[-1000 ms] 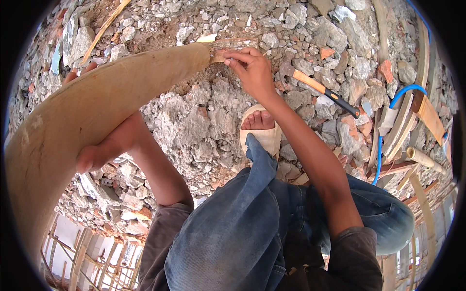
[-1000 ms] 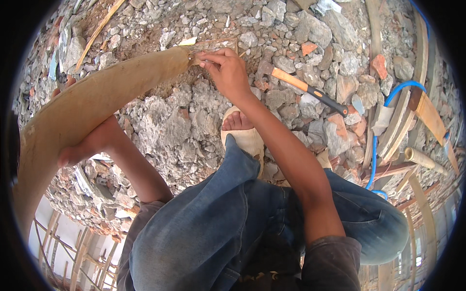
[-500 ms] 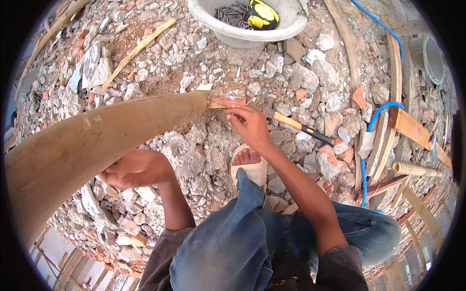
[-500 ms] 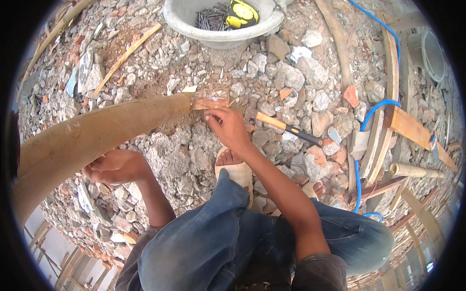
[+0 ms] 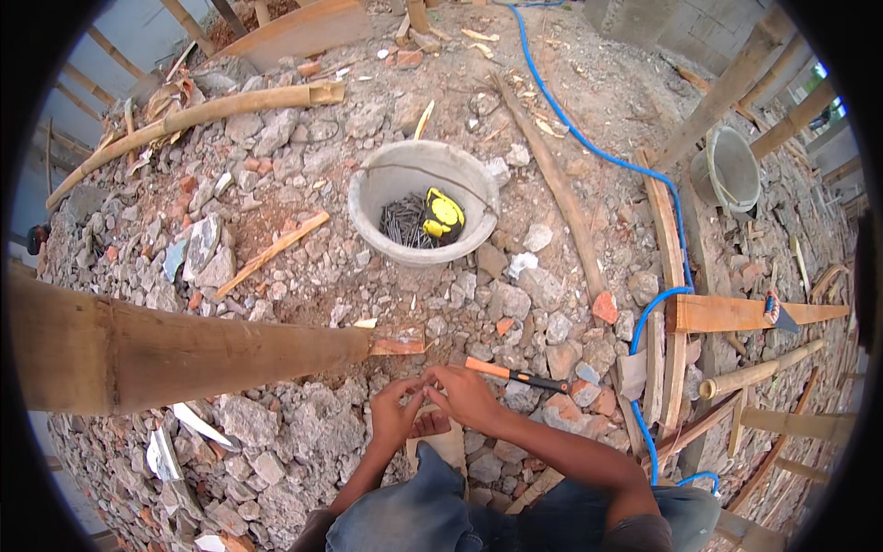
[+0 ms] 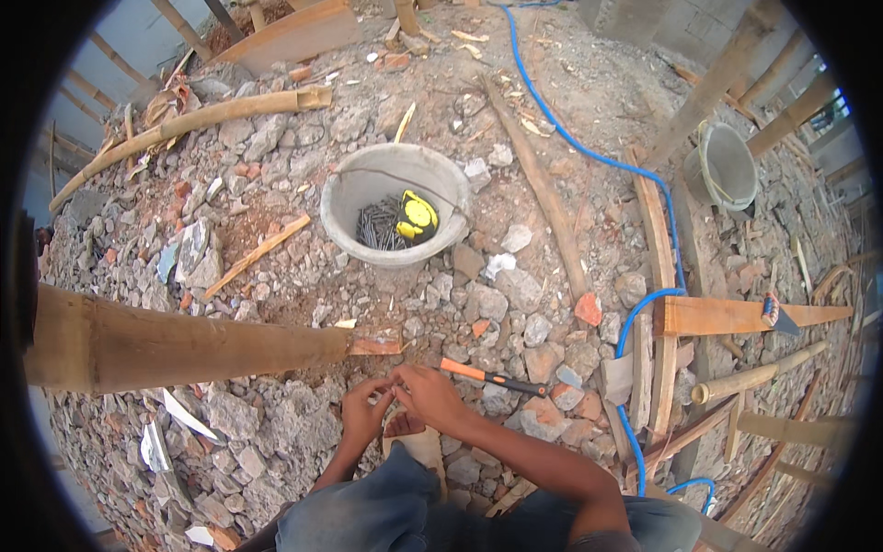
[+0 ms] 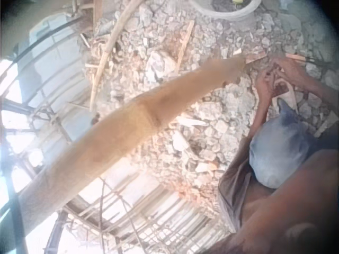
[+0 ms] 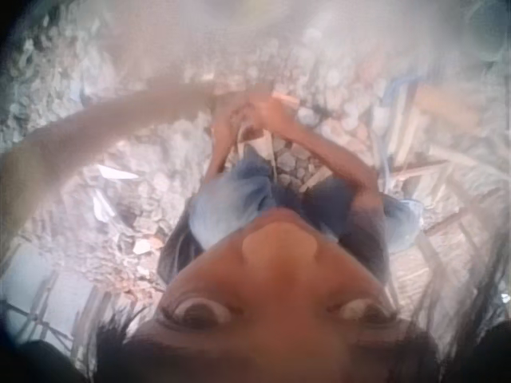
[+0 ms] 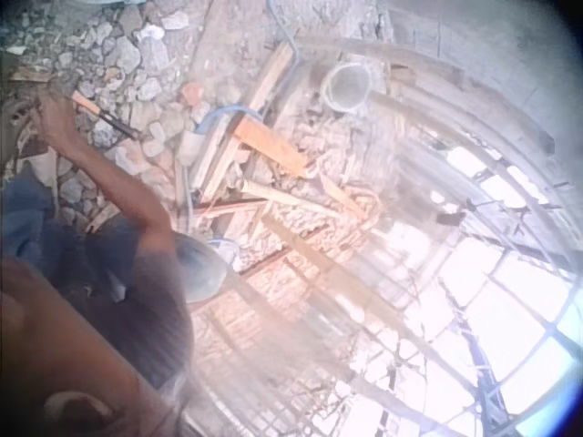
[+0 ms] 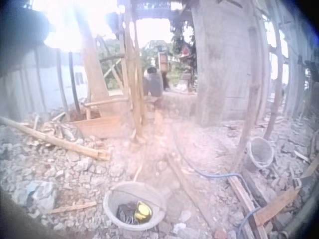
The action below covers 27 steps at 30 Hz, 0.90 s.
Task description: The person sits on the ground and uses a chisel to carve and shape a bamboo pole. They repeatedly strike the chisel with a hammer to remove material and refine the bamboo's shape.
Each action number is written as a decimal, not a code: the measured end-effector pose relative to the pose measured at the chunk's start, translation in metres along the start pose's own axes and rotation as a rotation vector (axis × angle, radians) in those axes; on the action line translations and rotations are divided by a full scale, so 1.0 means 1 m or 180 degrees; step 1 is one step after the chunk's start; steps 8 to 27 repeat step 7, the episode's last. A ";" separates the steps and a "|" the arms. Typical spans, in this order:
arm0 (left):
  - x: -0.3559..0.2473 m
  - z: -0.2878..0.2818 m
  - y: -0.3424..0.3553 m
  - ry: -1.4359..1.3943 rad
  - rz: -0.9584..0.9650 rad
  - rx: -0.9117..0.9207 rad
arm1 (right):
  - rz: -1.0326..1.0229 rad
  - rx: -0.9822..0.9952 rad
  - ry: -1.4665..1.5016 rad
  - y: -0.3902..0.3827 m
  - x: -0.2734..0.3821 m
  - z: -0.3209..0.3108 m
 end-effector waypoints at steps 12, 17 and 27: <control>0.003 -0.002 0.015 0.0406 0.0050 0.0143 | -0.0001 0.0034 -0.0314 -0.011 -0.010 -0.024; 0.003 -0.002 0.015 0.0406 0.0050 0.0143 | -0.0001 0.0034 -0.0314 -0.011 -0.010 -0.024; 0.003 -0.002 0.015 0.0406 0.0050 0.0143 | -0.0001 0.0034 -0.0314 -0.011 -0.010 -0.024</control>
Point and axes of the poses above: each hand's wrist, its own y-axis towards the middle knuckle, its own z-axis out of the palm, x = y × z, the point moved 2 cm from there along y, towards the middle knuckle, and after that the axes turned 8 degrees about -z, right-handed, at the moved point
